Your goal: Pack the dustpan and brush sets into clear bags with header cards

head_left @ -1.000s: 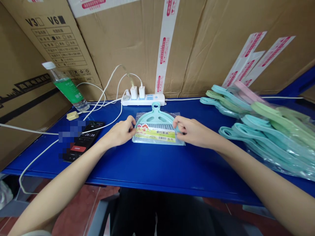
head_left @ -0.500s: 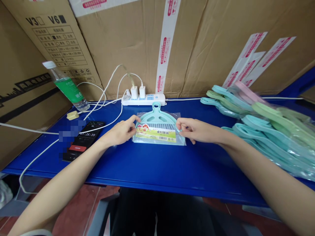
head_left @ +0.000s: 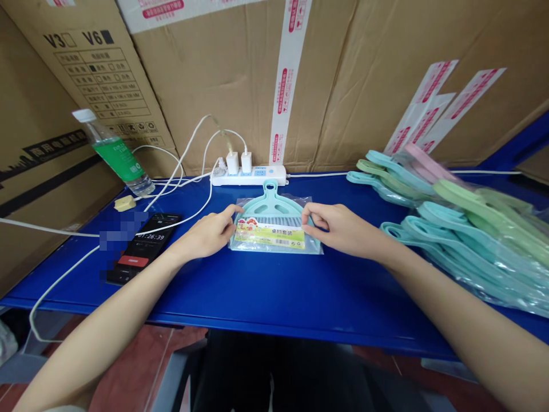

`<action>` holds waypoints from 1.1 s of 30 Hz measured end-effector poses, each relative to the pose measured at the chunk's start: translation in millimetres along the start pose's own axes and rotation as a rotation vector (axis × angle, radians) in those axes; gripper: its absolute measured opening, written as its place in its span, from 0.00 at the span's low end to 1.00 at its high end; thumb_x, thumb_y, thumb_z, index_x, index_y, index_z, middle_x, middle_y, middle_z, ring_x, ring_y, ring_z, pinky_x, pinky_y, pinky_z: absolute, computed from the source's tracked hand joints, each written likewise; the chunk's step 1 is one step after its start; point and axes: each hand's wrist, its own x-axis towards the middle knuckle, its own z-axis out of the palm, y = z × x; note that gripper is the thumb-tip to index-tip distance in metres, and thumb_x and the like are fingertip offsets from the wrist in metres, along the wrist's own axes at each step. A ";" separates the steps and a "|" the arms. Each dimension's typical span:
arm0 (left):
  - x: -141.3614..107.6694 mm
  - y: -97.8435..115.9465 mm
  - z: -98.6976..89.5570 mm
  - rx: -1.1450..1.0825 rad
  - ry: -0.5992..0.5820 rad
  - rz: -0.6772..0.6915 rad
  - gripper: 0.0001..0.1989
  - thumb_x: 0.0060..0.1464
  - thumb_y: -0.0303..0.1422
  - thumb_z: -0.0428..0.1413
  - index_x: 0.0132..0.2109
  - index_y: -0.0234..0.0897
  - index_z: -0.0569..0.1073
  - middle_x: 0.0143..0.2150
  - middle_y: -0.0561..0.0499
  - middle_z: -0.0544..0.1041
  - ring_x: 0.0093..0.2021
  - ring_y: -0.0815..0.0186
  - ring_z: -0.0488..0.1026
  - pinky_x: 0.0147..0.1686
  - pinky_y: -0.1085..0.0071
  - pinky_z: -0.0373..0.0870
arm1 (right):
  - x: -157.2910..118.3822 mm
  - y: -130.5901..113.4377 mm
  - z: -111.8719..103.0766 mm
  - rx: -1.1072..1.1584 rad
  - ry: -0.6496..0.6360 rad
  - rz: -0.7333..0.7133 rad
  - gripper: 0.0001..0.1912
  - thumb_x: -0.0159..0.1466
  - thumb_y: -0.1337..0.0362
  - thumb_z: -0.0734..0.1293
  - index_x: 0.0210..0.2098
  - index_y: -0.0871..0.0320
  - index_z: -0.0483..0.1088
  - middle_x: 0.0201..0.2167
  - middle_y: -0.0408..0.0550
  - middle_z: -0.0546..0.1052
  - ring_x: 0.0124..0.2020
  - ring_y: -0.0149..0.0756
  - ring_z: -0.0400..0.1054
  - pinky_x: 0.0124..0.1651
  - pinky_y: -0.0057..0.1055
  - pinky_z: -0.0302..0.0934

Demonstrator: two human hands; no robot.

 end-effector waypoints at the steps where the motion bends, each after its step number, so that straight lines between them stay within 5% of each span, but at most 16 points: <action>1: -0.2 0.3 -0.2 0.008 0.000 0.001 0.21 0.58 0.27 0.42 0.58 0.37 0.60 0.21 0.61 0.68 0.20 0.68 0.68 0.25 0.73 0.60 | -0.5 -2.7 2.0 -0.048 0.049 -0.036 0.04 0.62 0.66 0.60 0.31 0.55 0.65 0.18 0.37 0.63 0.21 0.31 0.59 0.27 0.29 0.52; 5: -0.6 3.9 -1.9 0.055 -0.013 -0.025 0.22 0.58 0.26 0.42 0.60 0.36 0.60 0.21 0.60 0.69 0.22 0.66 0.69 0.26 0.72 0.61 | -1.8 -12.7 14.6 -0.132 0.079 -0.312 0.12 0.67 0.64 0.59 0.43 0.56 0.73 0.33 0.48 0.75 0.33 0.37 0.68 0.36 0.32 0.60; 9: -1.3 11.6 -3.2 0.166 -0.041 -0.092 0.22 0.60 0.27 0.42 0.62 0.35 0.59 0.24 0.57 0.72 0.26 0.64 0.72 0.30 0.70 0.66 | -0.8 -14.9 28.0 -0.217 -0.004 -0.455 0.17 0.69 0.63 0.59 0.52 0.56 0.74 0.32 0.49 0.75 0.34 0.39 0.68 0.39 0.36 0.63; 13: -4.4 19.6 -1.4 0.415 0.098 -0.091 0.20 0.60 0.28 0.46 0.58 0.36 0.66 0.36 0.48 0.75 0.35 0.61 0.74 0.34 0.67 0.70 | 0.1 -13.5 33.2 -0.233 -0.034 -0.425 0.18 0.69 0.63 0.59 0.56 0.57 0.72 0.32 0.50 0.74 0.33 0.40 0.67 0.40 0.38 0.64; 18: -7.9 21.7 5.1 0.477 0.122 0.293 0.18 0.60 0.25 0.47 0.52 0.44 0.75 0.39 0.49 0.72 0.40 0.64 0.73 0.36 0.70 0.72 | -0.1 -13.0 32.9 -0.216 -0.042 -0.418 0.18 0.69 0.63 0.61 0.57 0.55 0.72 0.31 0.48 0.73 0.33 0.39 0.67 0.40 0.38 0.64; 20: -7.5 21.4 7.9 0.482 0.090 0.348 0.19 0.60 0.24 0.48 0.52 0.45 0.76 0.39 0.49 0.72 0.41 0.64 0.72 0.36 0.70 0.72 | 0.2 -13.3 33.2 -0.227 -0.041 -0.422 0.19 0.69 0.63 0.61 0.58 0.54 0.71 0.31 0.48 0.73 0.33 0.39 0.66 0.40 0.37 0.63; 33: -6.4 24.0 -3.2 0.591 0.019 0.167 0.21 0.58 0.24 0.49 0.49 0.51 0.79 0.34 0.50 0.68 0.38 0.63 0.68 0.36 0.69 0.70 | -4.5 -19.6 12.8 -0.311 -0.085 -0.245 0.16 0.69 0.61 0.60 0.45 0.52 0.79 0.27 0.48 0.74 0.32 0.39 0.63 0.37 0.34 0.49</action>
